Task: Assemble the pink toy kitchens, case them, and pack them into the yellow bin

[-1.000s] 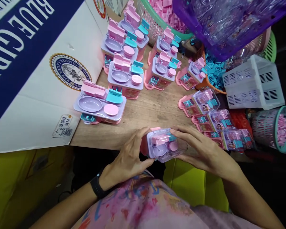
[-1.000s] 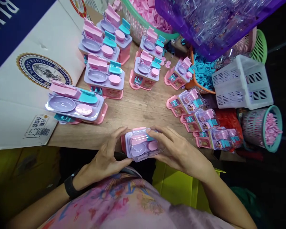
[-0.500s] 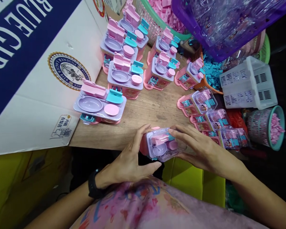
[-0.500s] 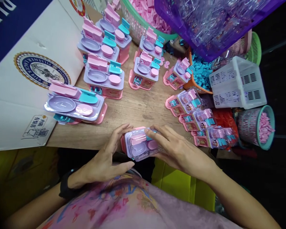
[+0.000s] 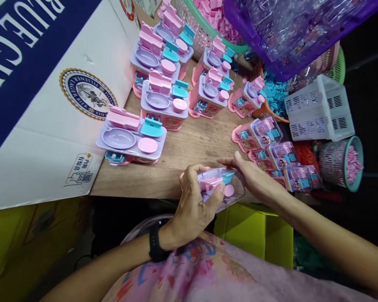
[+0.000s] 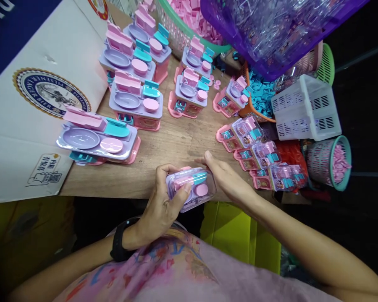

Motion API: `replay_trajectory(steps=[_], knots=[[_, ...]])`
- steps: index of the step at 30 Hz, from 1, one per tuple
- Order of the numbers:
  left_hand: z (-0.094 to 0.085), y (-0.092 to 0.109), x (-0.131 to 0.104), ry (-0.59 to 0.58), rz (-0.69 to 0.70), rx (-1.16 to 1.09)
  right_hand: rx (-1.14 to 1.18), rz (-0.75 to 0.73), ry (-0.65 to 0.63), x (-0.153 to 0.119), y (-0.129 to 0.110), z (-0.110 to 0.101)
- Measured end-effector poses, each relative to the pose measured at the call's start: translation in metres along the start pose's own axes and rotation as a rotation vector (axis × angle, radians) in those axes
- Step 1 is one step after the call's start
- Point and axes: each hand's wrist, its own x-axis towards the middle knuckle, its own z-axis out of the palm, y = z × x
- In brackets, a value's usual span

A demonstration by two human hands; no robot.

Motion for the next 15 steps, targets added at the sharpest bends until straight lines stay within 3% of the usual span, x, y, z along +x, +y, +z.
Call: replay_trajectory(steps=[3,5,15], knots=[[-0.001,0.0,0.001,-0.011,-0.005,0.001,0.326,0.347,-0.023,0.013,-0.002,0.019],[-0.001,0.001,0.001,-0.02,-0.009,0.012,0.439,0.476,-0.006,0.016,-0.004,0.026],[-0.002,0.007,0.002,-0.045,-0.016,0.038,0.369,0.454,0.221,0.021,-0.018,0.04]])
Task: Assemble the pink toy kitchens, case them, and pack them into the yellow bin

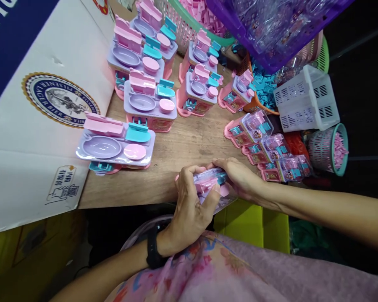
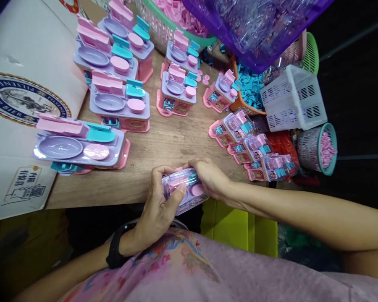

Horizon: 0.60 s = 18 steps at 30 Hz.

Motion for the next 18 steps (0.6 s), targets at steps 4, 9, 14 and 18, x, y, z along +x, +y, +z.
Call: replay_trajectory(steps=[4,9,14,18], knots=[[0.001,0.003,0.002,0.044,-0.062,-0.026,-0.068,-0.037,0.006,0.001,0.0,-0.002],[0.003,0.003,0.005,0.098,-0.078,-0.036,-0.131,-0.081,0.01,0.004,0.002,-0.003],[0.004,0.0,0.008,0.15,-0.092,-0.045,-0.145,-0.046,0.06,0.003,-0.004,0.003],[0.004,-0.003,0.009,0.155,-0.071,-0.078,-0.199,-0.13,0.072,0.01,0.0,0.001]])
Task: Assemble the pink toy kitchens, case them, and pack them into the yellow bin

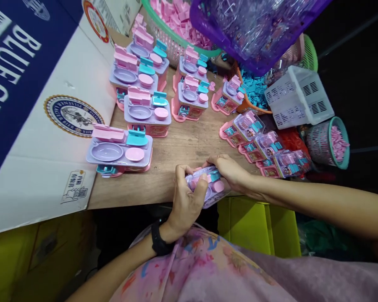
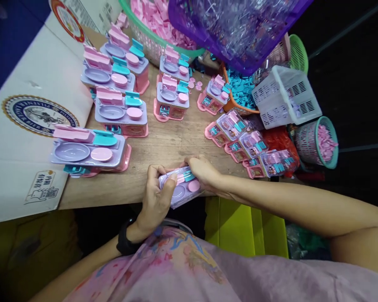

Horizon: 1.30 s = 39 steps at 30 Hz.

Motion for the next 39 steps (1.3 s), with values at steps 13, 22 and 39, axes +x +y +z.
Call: replay_trajectory(steps=[13,22,39], knots=[[0.059,-0.026,0.029,-0.215,0.134,0.019,-0.647,-1.341,0.511,-0.01,0.092,-0.047],[0.075,-0.007,0.111,-0.27,0.57,0.58,-0.668,-1.125,0.906,0.043,0.105,-0.141],[0.026,-0.014,0.151,-0.252,0.532,0.638,-0.983,-0.809,0.109,0.173,-0.129,-0.157]])
